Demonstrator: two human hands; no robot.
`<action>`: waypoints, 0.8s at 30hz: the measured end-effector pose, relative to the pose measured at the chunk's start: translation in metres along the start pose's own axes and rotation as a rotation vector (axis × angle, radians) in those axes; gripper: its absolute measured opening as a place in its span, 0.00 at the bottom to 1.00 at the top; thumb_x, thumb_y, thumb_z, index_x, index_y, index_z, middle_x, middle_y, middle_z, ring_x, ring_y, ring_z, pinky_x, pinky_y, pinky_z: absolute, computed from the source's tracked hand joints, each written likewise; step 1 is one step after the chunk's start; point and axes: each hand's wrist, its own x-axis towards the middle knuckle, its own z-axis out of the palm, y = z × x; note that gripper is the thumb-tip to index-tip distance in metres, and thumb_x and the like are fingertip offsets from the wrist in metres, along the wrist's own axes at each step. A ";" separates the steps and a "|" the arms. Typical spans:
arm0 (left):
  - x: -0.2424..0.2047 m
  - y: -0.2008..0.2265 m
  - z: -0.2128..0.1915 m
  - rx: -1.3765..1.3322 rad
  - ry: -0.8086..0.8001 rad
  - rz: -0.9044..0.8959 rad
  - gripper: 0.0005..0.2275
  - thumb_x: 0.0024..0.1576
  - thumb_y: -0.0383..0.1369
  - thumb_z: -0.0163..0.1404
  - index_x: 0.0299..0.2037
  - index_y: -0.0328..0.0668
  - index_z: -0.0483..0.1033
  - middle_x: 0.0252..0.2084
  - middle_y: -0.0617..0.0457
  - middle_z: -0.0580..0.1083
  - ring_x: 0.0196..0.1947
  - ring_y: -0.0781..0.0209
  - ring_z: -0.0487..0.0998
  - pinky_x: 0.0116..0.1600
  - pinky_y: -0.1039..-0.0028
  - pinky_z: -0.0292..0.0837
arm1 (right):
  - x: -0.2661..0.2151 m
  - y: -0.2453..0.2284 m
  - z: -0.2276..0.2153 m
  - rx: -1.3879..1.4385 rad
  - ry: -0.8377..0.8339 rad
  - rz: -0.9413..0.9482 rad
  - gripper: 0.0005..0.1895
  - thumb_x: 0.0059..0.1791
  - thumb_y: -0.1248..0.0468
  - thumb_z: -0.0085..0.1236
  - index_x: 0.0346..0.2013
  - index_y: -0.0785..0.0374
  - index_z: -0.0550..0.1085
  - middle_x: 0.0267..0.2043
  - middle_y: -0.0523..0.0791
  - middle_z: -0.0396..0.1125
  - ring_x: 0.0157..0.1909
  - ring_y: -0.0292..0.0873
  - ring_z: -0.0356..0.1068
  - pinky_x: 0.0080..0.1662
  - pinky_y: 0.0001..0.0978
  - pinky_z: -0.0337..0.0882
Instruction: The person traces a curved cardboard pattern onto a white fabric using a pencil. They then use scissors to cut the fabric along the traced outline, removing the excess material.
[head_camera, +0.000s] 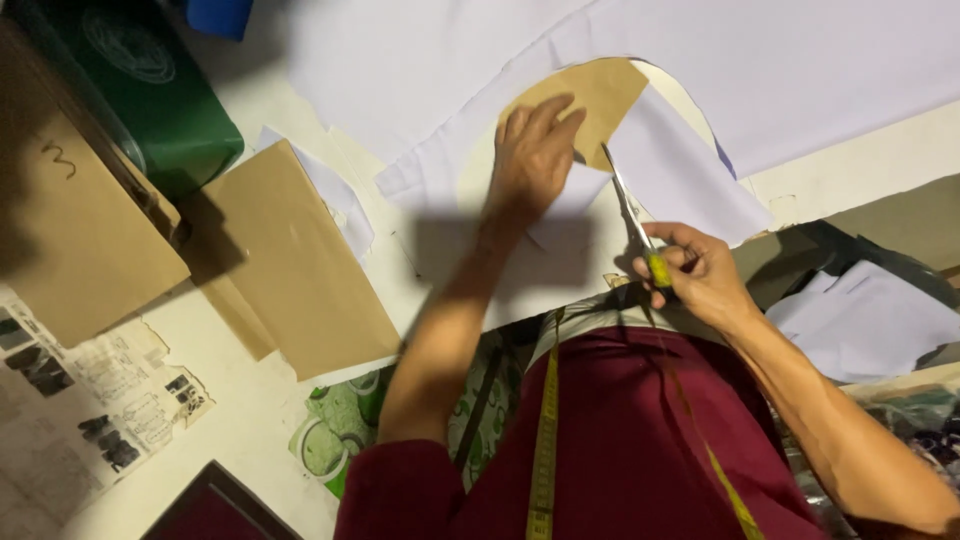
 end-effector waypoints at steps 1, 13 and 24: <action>-0.011 0.000 0.012 0.061 0.066 -0.027 0.13 0.61 0.28 0.47 0.55 0.48 0.77 0.61 0.53 0.72 0.49 0.52 0.73 0.52 0.62 0.65 | -0.006 0.003 -0.002 0.027 0.002 -0.040 0.22 0.49 0.73 0.59 0.59 0.75 0.70 0.22 0.50 0.67 0.23 0.40 0.71 0.25 0.27 0.78; -0.054 0.043 0.031 0.066 0.083 -0.219 0.15 0.66 0.36 0.40 0.58 0.48 0.76 0.55 0.51 0.71 0.42 0.52 0.75 0.44 0.62 0.72 | -0.018 0.029 -0.017 0.009 -0.067 -0.106 0.26 0.46 0.75 0.59 0.59 0.77 0.69 0.21 0.57 0.68 0.16 0.44 0.71 0.19 0.33 0.75; -0.056 0.049 0.036 0.109 0.098 -0.201 0.14 0.63 0.28 0.49 0.60 0.43 0.75 0.49 0.49 0.67 0.41 0.47 0.78 0.45 0.62 0.76 | -0.024 0.063 0.015 0.066 0.098 -0.146 0.25 0.48 0.72 0.64 0.58 0.77 0.69 0.22 0.53 0.68 0.15 0.39 0.69 0.20 0.27 0.72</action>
